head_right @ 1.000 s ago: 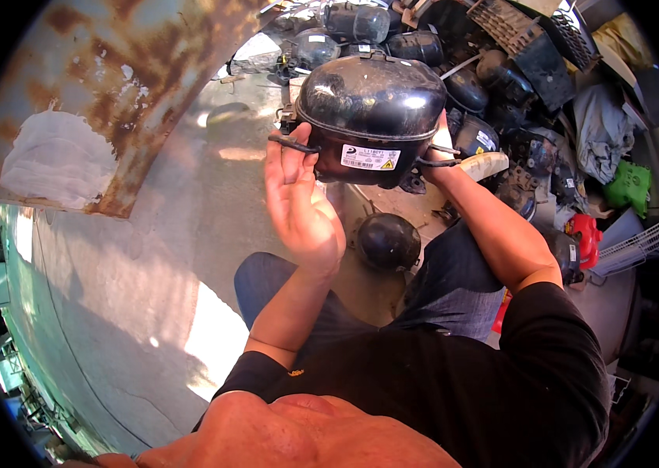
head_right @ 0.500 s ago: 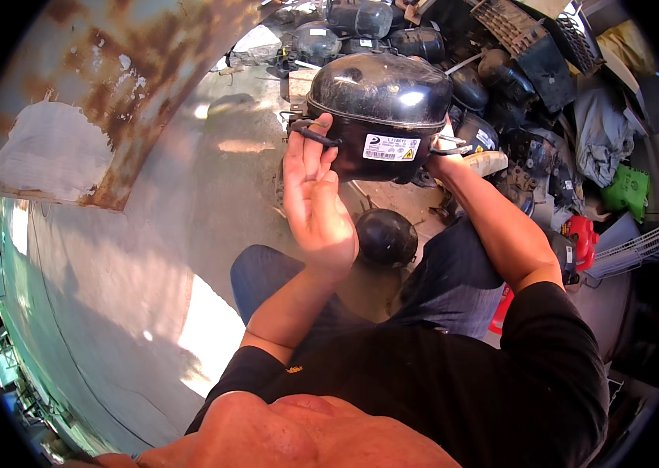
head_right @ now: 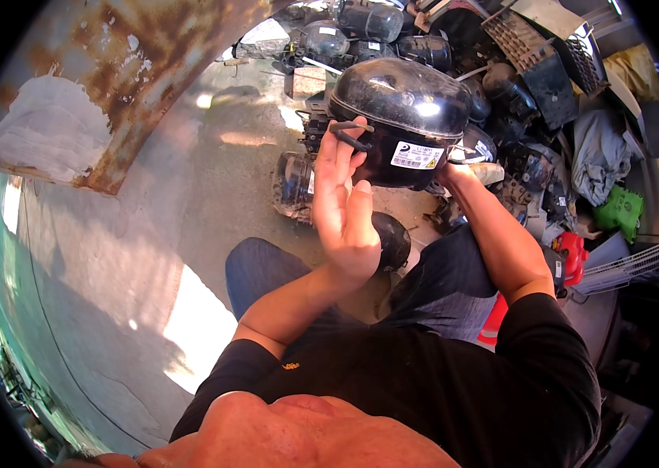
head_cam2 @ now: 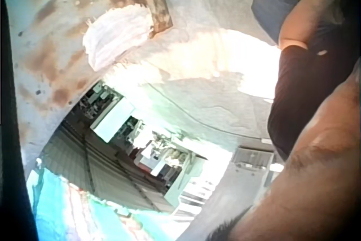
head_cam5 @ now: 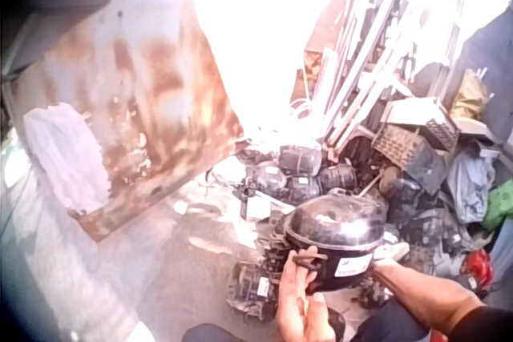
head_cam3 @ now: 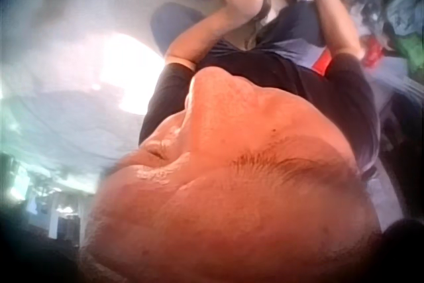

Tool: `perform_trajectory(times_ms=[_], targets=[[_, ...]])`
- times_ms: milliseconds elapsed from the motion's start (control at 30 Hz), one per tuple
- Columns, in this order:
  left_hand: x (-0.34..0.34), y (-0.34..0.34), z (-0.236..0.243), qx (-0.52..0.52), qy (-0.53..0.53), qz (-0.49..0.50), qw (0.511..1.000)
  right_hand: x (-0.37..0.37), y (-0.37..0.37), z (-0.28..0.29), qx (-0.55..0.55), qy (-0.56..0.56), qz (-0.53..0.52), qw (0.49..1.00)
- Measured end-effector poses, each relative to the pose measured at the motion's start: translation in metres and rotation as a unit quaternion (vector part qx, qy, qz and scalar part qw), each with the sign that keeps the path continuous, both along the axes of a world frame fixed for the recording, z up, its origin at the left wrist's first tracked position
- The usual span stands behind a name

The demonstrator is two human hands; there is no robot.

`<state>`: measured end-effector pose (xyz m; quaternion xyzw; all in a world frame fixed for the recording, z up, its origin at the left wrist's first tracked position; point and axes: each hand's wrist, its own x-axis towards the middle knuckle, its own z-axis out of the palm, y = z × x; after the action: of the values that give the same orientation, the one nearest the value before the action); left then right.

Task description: The person selects a black compressor from a pile of parts, carries it to a work area, and sits on the floor. They then connect wires to the compressor unit.

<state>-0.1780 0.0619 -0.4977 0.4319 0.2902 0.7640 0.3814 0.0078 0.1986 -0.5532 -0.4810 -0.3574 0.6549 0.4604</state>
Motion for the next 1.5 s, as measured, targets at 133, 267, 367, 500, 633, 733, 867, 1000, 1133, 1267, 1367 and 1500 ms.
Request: perform_trajectory(times_ms=[133,267,367,500,633,733,867,1000,1133,1267,1367,1500], targets=[[0.004,0.001,-0.001,-0.009,-0.013,0.007,1.0,0.002,0.0,-0.001,0.003,0.0,0.01,1.0],[0.001,0.005,-0.002,-0.011,-0.024,-0.012,1.0,0.004,-0.001,0.0,0.007,-0.007,0.018,1.0],[0.002,0.004,-0.002,-0.013,-0.023,-0.015,1.0,0.006,-0.001,-0.001,0.007,-0.008,0.023,1.0],[0.002,0.002,-0.002,-0.01,-0.01,-0.008,1.0,0.008,-0.001,-0.003,0.006,-0.009,0.032,0.999],[0.005,-0.001,0.0,-0.018,-0.012,-0.003,1.0,0.01,0.0,-0.007,0.008,-0.009,0.045,0.999],[0.008,-0.003,0.002,-0.03,-0.014,-0.012,0.999,0.013,-0.001,-0.009,0.01,-0.012,0.058,0.998],[0.012,-0.005,-0.001,-0.032,-0.01,-0.008,0.999,0.018,0.003,-0.016,0.013,-0.01,0.082,0.996],[0.013,-0.006,0.001,-0.029,0.009,-0.001,1.0,0.024,0.006,-0.022,0.021,-0.009,0.114,0.993],[0.012,-0.008,0.0,-0.025,0.024,0.01,0.999,0.028,0.012,-0.027,0.031,-0.001,0.164,0.986],[0.012,-0.011,0.001,-0.024,0.026,0.017,0.999,0.035,0.019,-0.037,0.012,0.067,0.196,0.978],[0.011,-0.011,0.002,-0.027,0.026,0.016,0.999,0.041,0.024,-0.05,-0.003,0.06,0.166,0.984],[0.008,-0.006,0.0,-0.013,0.007,0.008,1.0,0.038,0.017,-0.044,0.053,-0.089,0.152,0.983]])
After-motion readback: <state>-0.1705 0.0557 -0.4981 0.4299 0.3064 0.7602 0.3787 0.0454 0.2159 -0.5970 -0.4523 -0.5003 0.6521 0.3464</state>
